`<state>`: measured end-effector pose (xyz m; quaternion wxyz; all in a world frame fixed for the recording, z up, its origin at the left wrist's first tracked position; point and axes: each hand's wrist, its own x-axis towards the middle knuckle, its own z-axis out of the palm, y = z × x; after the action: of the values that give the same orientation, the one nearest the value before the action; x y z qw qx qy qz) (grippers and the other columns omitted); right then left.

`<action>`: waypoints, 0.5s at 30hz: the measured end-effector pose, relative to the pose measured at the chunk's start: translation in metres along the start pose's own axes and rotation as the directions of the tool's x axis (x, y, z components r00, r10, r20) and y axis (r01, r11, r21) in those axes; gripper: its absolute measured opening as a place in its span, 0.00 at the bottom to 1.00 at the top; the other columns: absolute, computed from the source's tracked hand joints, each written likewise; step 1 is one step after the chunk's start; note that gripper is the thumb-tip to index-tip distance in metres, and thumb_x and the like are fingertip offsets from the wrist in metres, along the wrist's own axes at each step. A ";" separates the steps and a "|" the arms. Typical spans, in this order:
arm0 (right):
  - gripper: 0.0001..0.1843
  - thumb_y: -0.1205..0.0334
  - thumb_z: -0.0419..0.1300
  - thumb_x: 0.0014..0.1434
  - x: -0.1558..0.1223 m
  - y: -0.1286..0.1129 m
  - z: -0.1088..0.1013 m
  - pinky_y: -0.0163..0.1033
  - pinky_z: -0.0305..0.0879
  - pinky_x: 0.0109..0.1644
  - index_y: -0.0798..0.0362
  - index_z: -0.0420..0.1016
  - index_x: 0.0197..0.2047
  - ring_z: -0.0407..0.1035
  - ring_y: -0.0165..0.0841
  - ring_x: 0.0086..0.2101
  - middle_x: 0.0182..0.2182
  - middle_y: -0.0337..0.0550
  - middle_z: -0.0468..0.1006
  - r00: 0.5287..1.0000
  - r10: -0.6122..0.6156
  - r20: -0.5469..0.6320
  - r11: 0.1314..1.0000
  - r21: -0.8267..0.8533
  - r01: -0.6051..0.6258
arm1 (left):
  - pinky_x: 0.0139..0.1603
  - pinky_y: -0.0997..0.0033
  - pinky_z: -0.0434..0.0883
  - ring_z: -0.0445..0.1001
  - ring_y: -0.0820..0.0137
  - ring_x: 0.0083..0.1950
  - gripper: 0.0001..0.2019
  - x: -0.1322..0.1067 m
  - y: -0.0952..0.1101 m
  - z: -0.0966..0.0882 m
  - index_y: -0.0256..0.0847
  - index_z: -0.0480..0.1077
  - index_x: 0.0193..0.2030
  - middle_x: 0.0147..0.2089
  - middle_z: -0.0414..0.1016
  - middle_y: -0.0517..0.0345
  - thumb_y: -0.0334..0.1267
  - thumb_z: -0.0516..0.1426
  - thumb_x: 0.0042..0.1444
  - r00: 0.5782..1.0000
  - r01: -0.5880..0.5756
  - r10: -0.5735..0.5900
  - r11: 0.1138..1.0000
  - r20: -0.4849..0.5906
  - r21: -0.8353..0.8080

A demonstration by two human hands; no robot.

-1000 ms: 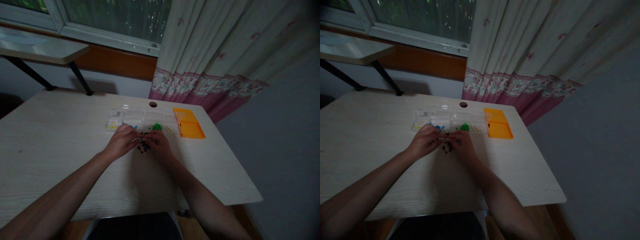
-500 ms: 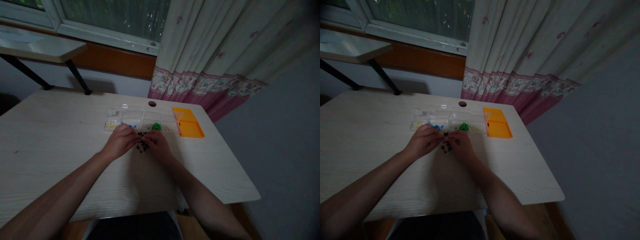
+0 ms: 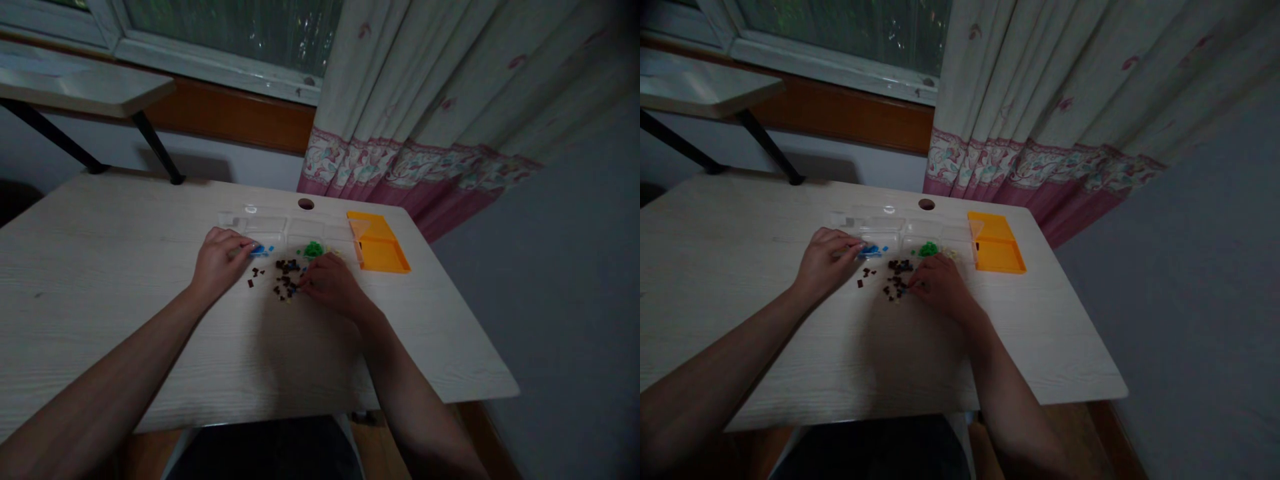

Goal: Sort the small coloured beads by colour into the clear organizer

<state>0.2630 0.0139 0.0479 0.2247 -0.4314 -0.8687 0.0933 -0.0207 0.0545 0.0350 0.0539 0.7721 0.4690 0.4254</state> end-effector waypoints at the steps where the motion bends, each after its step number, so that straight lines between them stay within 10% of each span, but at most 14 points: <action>1: 0.03 0.63 0.69 0.55 -0.001 -0.001 -0.001 0.44 0.62 0.51 0.46 0.83 0.36 0.69 0.36 0.42 0.37 0.41 0.77 1.000 -0.011 0.018 1.000 -0.003 0.011 | 0.50 0.55 0.67 0.72 0.63 0.42 0.11 0.000 -0.002 0.000 0.44 0.80 0.39 0.37 0.80 0.55 0.44 0.57 0.64 1.000 0.016 -0.016 1.000 -0.005 0.004; 15: 0.10 0.66 0.68 0.57 0.000 -0.012 0.004 0.47 0.62 0.54 0.43 0.84 0.42 0.68 0.38 0.45 0.41 0.42 0.78 0.993 -0.042 0.110 0.998 -0.039 0.047 | 0.51 0.56 0.67 0.72 0.63 0.43 0.11 0.001 -0.009 0.002 0.43 0.79 0.38 0.37 0.79 0.56 0.44 0.57 0.64 0.996 0.086 -0.086 0.996 -0.007 0.007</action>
<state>0.2526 0.0066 0.0482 0.1702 -0.4108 -0.8908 0.0937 -0.0251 0.0605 0.0302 0.0677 0.7500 0.5037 0.4234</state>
